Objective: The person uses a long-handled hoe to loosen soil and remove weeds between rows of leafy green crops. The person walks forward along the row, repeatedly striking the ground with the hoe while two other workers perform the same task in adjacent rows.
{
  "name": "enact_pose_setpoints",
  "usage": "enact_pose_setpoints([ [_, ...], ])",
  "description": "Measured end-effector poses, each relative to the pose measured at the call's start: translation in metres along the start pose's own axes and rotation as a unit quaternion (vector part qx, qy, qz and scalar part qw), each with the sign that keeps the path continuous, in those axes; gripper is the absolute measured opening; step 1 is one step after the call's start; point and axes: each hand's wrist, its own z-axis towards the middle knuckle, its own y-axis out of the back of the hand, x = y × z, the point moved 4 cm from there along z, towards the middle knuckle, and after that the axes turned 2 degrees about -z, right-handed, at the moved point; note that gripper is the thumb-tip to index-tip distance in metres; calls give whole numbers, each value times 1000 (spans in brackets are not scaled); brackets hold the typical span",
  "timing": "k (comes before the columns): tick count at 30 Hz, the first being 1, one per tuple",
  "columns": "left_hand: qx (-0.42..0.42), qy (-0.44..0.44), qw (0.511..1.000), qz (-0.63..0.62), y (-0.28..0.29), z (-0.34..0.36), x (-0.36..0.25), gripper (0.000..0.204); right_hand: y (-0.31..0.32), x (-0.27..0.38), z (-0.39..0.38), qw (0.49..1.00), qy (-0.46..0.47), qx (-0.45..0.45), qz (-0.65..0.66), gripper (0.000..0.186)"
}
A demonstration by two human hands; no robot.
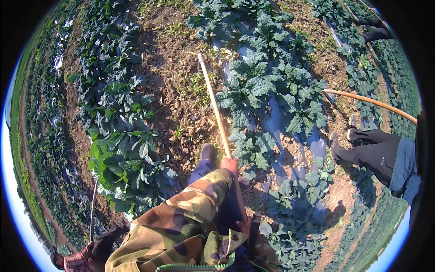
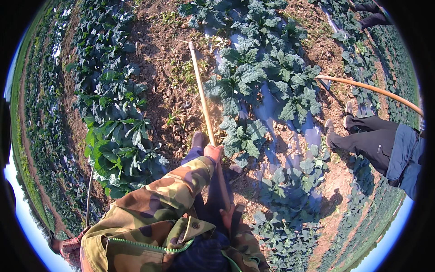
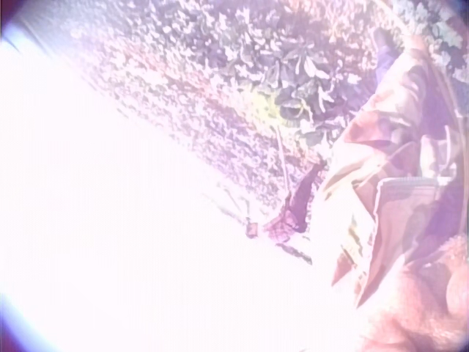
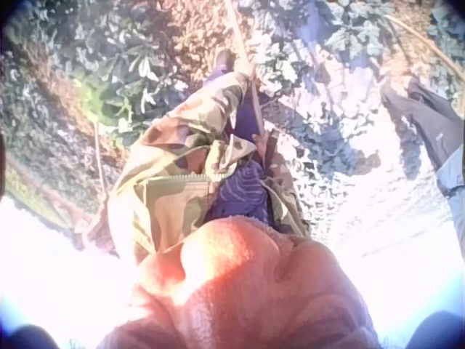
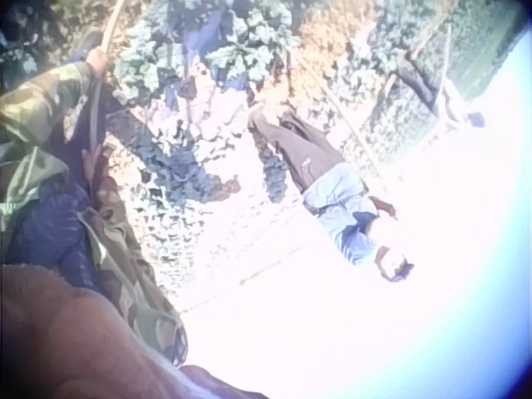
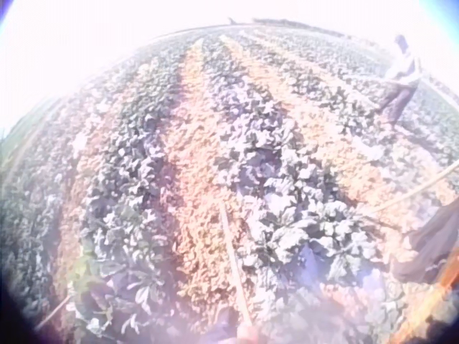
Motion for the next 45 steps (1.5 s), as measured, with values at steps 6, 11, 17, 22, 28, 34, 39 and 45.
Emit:
enact_pose_setpoints([
  [6, 1, -40, 998, 51, -4, -7, 6, 21, -16, -17, -5, 993, 61, 8, 97, 46],
  [11, 43, 29, 999, 11, -4, -27, 20, 22, -44, -50, -14, 973, -29, 58, 222, 50],
  [17, 45, 52, 996, 54, -7, -32, 19, 23, -25, -49, -21, 981, -85, 85, 152, 49],
  [22, 22, 36, 999, -1, -10, -73, 43, 22, -18, -71, -58, 990, -40, 120, 59, 52],
  [28, 82, 65, 992, -64, -11, -86, 57, 25, -25, -90, -69, 999, -21, 20, 33, 50],
  [34, 48, 16, 997, -51, -4, -56, 36, 21, -3, -44, -47, 998, -50, 31, 28, 43],
  [39, 47, 3, 999, 22, -9, -37, 23, 28, -4, -34, -29, 991, -48, 58, 115, 48],
  [45, 87, 14, 996, -9, -15, -76, 59, 20, -29, -84, -58, 992, -109, 68, -20, 51],
])
